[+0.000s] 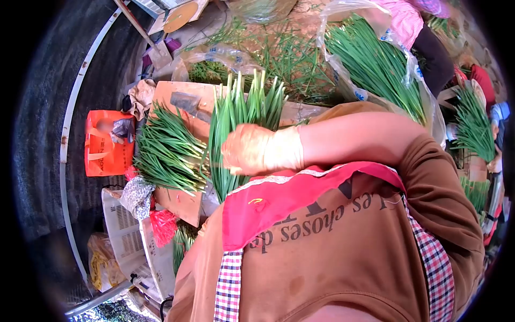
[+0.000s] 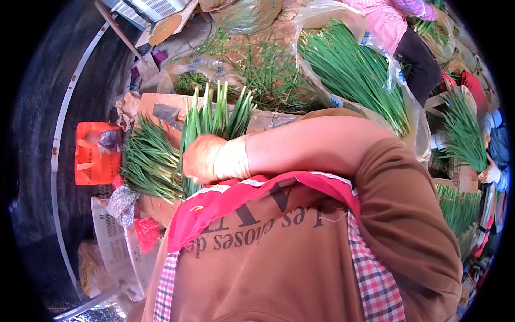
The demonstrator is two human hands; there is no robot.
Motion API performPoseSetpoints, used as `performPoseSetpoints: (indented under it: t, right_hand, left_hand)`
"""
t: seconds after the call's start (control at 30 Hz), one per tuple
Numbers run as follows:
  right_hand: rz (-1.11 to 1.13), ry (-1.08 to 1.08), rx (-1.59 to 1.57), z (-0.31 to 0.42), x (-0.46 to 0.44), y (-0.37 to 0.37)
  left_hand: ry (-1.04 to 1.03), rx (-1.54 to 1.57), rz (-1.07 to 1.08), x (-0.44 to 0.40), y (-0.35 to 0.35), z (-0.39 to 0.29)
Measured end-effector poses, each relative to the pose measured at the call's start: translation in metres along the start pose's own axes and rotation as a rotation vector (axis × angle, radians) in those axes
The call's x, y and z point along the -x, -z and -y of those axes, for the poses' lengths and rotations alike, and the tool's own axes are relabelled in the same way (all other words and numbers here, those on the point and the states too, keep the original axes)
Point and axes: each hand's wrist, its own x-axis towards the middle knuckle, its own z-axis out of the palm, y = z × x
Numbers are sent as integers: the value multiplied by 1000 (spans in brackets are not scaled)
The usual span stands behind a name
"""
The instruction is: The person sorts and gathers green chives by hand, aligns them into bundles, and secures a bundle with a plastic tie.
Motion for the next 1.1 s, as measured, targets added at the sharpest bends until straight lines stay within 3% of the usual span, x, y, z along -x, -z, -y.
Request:
performPoseSetpoints:
  t: [0.07,0.1,0.17,0.3,0.33,0.37,0.43,0.5,0.57,0.6,0.63,0.67,0.73,0.8,0.87,0.93,0.97,1.03,1.07,1.1]
  right_hand:
    - [-9,183,-525,-14,0,8]
    - [-211,325,-775,-19,0,17]
    - [-386,487,-781,-31,7,73]
    - [-789,-5,-513,-109,25,125]
    - [-803,-175,-431,-136,32,123]
    - [-771,-387,-283,-169,40,109]
    - [-503,-767,11,-204,58,69]
    - [-204,-938,85,-183,70,37]
    - [-58,-925,-125,-123,80,27]
    - [-20,-706,-37,-124,78,0]
    - [-50,-492,-140,-108,85,-16]
    - [110,-364,-284,-97,83,-23]
    - [51,-247,-106,-72,81,-27]
    - [-51,-101,-76,-73,77,-48]
    - [-220,-67,-397,-89,76,-58]
    - [-386,-106,-1011,-111,90,-31]
    - [-417,5,-1370,-143,92,-26]
    - [-660,-249,-1396,-188,117,5]
    - [-1006,-499,-1280,-200,129,39]
    - [-1100,-519,-1252,-208,137,53]
  left_hand:
    - [2,-13,21,3,-4,1]
    - [5,-28,31,5,-6,2]
    - [11,-53,57,9,-11,3]
    - [16,-119,119,20,-24,4]
    - [23,-139,136,24,-28,4]
    - [24,-155,151,26,-31,5]
    - [35,-182,180,31,-38,5]
    - [40,-207,202,36,-42,4]
    - [46,-231,224,37,-46,2]
    - [46,-245,234,36,-46,1]
    - [49,-254,241,36,-47,0]
    - [49,-267,247,35,-49,0]
    - [48,-287,251,36,-49,-2]
    - [48,-305,257,37,-49,-4]
    - [50,-315,259,38,-50,-4]
    - [53,-331,265,39,-51,-5]
    - [53,-339,268,38,-51,-6]
    - [48,-357,274,38,-51,-9]
    - [49,-369,277,38,-51,-10]
    - [49,-379,282,38,-50,-12]
